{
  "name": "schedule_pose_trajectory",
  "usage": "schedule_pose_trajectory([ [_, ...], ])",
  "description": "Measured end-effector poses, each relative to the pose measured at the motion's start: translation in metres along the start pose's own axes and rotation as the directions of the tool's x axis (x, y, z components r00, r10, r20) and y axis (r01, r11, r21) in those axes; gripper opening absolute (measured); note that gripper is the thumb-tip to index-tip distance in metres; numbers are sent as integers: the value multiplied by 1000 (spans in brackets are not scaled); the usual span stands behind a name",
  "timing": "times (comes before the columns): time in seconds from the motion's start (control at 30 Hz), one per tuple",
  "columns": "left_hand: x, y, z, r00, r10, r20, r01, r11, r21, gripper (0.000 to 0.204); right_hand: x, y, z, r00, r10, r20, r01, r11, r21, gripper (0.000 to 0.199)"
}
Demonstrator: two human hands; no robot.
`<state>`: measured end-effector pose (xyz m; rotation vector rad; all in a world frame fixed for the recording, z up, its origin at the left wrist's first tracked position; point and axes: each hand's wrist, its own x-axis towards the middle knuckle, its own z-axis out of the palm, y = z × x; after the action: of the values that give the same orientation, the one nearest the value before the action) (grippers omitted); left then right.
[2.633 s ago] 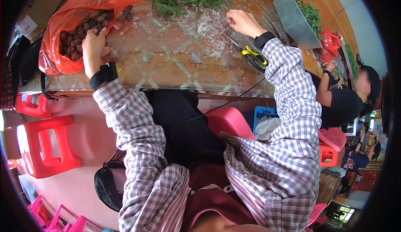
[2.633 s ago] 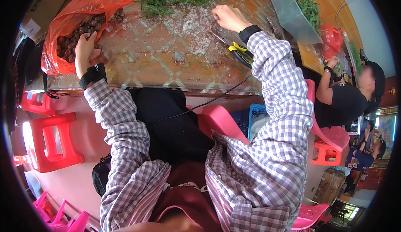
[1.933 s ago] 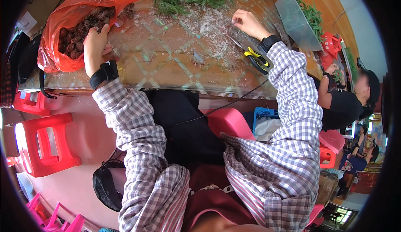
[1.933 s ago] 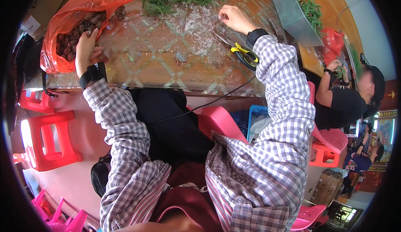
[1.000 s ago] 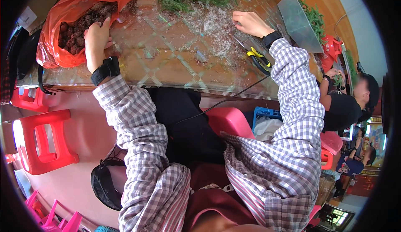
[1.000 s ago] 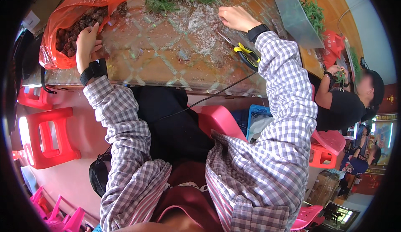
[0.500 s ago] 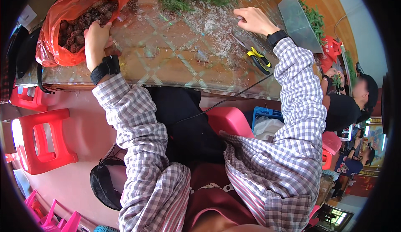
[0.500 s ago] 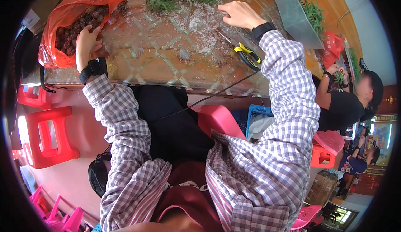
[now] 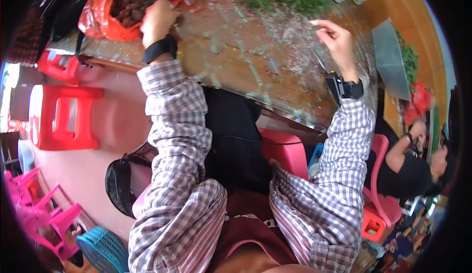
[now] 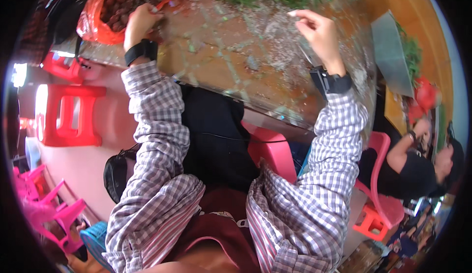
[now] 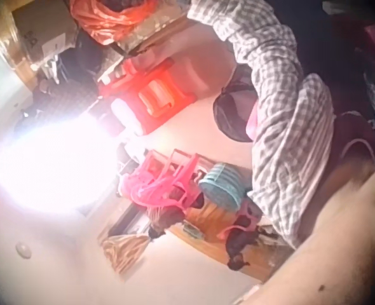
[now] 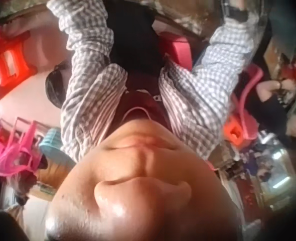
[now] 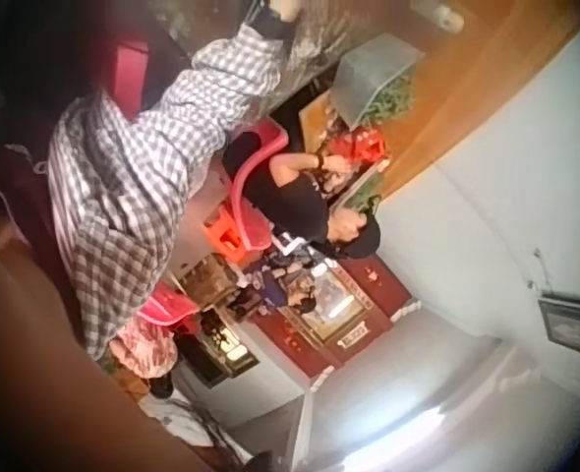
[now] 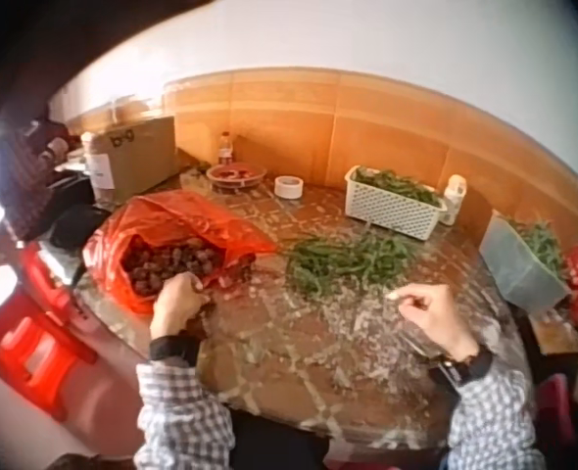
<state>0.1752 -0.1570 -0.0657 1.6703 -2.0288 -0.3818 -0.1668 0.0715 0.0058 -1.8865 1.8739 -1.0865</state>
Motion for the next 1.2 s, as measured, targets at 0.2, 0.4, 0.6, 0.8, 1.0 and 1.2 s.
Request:
schedule_pose_trajectory([
  [0.2,-16,26,-12,999,-4,-35,5,1000,28,34,4,0,16,980,81,-181,-21,949,315,16],
  [0.4,-35,85,-27,985,122,-124,-169,851,-497,35,-8,3,10,968,161,-195,-60,895,443,12],
  [0.6,-80,155,-42,922,376,93,-33,316,-948,28,-20,-19,5,963,118,-243,38,832,554,13],
  [0.8,-89,162,-44,808,570,151,-113,401,-909,24,-32,-41,4,970,29,-243,107,843,527,13],
  [1.0,-87,156,-29,841,507,190,-181,593,-784,24,-29,-36,18,991,-100,-88,126,920,370,12],
  [1.2,-135,165,-15,311,897,314,-685,441,-580,25,-21,-19,10,975,-17,-223,97,930,354,6],
])
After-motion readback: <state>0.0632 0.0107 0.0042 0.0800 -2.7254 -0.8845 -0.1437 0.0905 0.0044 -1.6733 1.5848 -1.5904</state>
